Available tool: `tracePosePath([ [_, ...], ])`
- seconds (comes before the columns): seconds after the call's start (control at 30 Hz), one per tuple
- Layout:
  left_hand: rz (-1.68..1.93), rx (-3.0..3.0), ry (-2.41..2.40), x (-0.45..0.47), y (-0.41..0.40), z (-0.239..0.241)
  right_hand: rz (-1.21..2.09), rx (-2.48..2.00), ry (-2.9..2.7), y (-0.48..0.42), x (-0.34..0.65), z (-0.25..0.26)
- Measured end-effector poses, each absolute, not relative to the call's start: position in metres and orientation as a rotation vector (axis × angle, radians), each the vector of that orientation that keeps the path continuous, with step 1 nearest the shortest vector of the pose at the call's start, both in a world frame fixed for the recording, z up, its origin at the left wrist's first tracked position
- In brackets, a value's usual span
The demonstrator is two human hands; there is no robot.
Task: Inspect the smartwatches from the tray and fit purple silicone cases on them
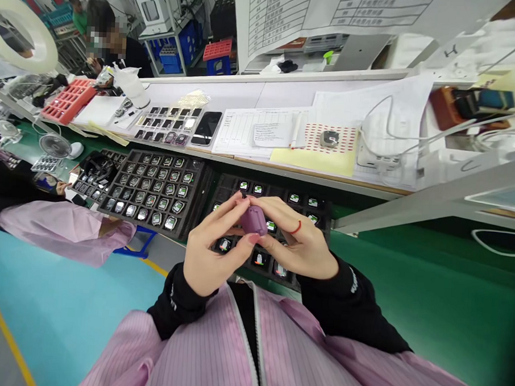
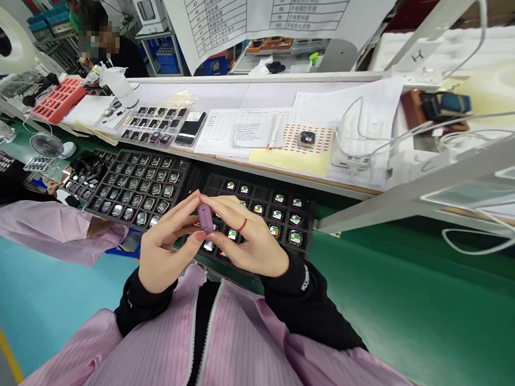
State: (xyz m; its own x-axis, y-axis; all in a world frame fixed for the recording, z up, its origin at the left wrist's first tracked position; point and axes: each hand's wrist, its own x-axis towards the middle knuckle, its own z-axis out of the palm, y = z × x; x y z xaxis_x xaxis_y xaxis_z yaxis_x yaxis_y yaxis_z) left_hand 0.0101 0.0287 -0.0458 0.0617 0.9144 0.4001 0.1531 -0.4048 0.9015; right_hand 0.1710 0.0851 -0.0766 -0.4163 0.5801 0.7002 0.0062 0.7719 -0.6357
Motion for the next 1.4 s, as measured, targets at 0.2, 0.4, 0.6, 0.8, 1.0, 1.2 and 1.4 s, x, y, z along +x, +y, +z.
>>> tracePosePath([
  [0.2,1.392,1.719,1.136,0.008,0.028,-0.046,0.757,-0.435,-1.910,0.086,0.173,-0.078],
  [0.4,1.443,1.909,1.234,0.008,0.028,-0.045,0.855,-0.443,-1.898,0.085,0.175,-0.082],
  [0.6,1.449,1.939,1.287,0.011,0.028,-0.041,0.876,-0.493,-1.884,0.086,0.175,-0.085],
  [0.8,1.419,1.861,1.334,0.014,0.028,-0.038,0.963,-0.531,-1.837,0.085,0.173,-0.087],
  [1.0,1.335,1.772,1.303,0.010,0.029,-0.039,0.907,-0.487,-1.875,0.086,0.173,-0.086],
  [1.2,1.274,1.863,1.276,0.007,0.030,-0.040,0.768,-0.517,-2.001,0.086,0.174,-0.083],
  [1.4,1.298,1.930,1.370,0.010,0.031,-0.041,0.670,-0.568,-2.061,0.082,0.173,-0.085],
])
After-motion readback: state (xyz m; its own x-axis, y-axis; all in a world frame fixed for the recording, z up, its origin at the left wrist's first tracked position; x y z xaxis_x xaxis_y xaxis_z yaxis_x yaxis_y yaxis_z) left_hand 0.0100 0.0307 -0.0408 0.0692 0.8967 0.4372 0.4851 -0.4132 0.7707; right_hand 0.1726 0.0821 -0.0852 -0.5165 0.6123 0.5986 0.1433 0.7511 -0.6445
